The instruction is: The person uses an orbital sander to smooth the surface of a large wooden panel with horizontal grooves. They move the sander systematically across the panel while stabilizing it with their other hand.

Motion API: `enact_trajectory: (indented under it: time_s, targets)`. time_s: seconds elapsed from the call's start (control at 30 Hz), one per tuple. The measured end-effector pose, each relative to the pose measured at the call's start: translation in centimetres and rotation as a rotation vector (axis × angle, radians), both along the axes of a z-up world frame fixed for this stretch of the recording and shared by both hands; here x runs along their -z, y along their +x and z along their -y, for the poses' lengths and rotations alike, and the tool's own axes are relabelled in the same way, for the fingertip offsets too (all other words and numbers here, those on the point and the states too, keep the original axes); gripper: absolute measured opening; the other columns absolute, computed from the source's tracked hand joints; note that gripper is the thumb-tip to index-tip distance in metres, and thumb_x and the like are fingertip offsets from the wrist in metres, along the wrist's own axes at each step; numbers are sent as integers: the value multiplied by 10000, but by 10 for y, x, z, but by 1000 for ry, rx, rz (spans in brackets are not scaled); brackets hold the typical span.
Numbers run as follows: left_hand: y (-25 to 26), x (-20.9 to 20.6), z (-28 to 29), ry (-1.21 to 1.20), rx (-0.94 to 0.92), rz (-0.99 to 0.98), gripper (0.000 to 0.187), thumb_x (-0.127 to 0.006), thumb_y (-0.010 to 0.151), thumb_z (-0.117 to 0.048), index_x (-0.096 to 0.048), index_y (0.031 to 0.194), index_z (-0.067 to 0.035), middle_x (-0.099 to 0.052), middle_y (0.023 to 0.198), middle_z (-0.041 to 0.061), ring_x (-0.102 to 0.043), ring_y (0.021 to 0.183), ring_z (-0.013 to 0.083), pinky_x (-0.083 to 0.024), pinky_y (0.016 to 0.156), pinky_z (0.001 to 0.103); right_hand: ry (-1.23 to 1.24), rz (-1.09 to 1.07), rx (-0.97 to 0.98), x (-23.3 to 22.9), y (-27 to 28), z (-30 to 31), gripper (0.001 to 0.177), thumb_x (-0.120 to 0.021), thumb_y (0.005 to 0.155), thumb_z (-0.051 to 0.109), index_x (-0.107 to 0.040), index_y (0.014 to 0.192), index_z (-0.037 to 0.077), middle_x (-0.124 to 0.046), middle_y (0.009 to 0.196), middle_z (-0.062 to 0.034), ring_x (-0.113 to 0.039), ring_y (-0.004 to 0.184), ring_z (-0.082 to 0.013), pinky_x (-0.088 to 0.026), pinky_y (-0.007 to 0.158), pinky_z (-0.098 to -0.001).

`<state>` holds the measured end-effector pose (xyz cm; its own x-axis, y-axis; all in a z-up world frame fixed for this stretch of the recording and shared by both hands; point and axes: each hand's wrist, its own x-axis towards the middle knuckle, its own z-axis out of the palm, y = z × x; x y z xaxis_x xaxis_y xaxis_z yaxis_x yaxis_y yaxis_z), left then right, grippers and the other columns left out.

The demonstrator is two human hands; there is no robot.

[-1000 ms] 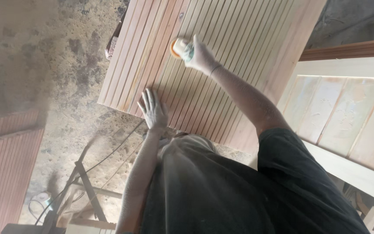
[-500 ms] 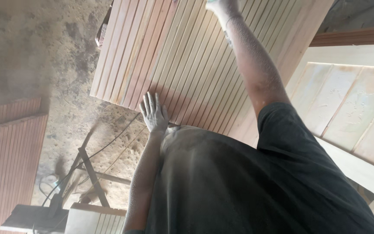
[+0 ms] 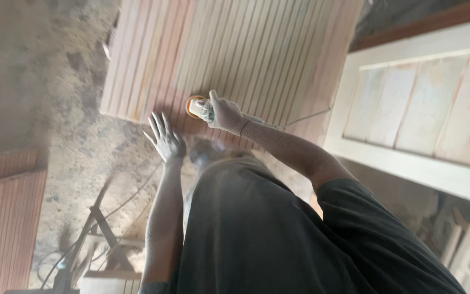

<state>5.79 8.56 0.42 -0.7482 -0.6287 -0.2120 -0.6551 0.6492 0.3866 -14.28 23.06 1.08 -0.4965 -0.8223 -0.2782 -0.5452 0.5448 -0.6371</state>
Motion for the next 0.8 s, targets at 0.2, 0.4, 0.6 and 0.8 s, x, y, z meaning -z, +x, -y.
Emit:
enact_trajectory:
  time_s: [0.2, 0.4, 0.6, 0.8]
  targets:
    - [-8, -7, 8, 57, 40, 52, 687, -315, 1026, -277, -204, 1668, -59, -92, 1743, 162, -21, 1614, 330, 57, 1249, 643, 165, 11, -94, -34, 36, -18, 1000, -964, 611, 222, -368, 1352, -89, -714, 853, -182, -734, 696, -289, -629, 619, -388]
    - [-18, -10, -5, 52, -52, 171, 712, -274, 1016, -335, -139, 1647, -34, -48, 1732, 170, 24, 1595, 312, 75, 1238, 604, 68, 90, 113, -1, -27, -19, 978, -968, 643, 261, -381, 1359, -53, -713, 967, -190, -747, 819, -304, -642, 679, -385]
    - [-35, 12, -50, 9, -137, 196, 761, -241, 1060, -442, -85, 1641, 24, -18, 1728, 198, 22, 1608, 317, 51, 1274, 567, -41, 9, 153, 32, -145, -6, 946, -999, 635, 239, -412, 1311, -65, -687, 1080, -196, -722, 994, -319, -610, 898, -406]
    - [-99, 27, -143, -23, -265, 154, 741, -260, 1079, -431, -79, 1627, 34, -51, 1719, 222, -12, 1593, 338, 24, 1280, 551, 82, 48, 359, 40, -269, -6, 929, -965, 613, 205, -394, 1303, -42, -619, 1149, -199, -681, 1020, -309, -610, 907, -389]
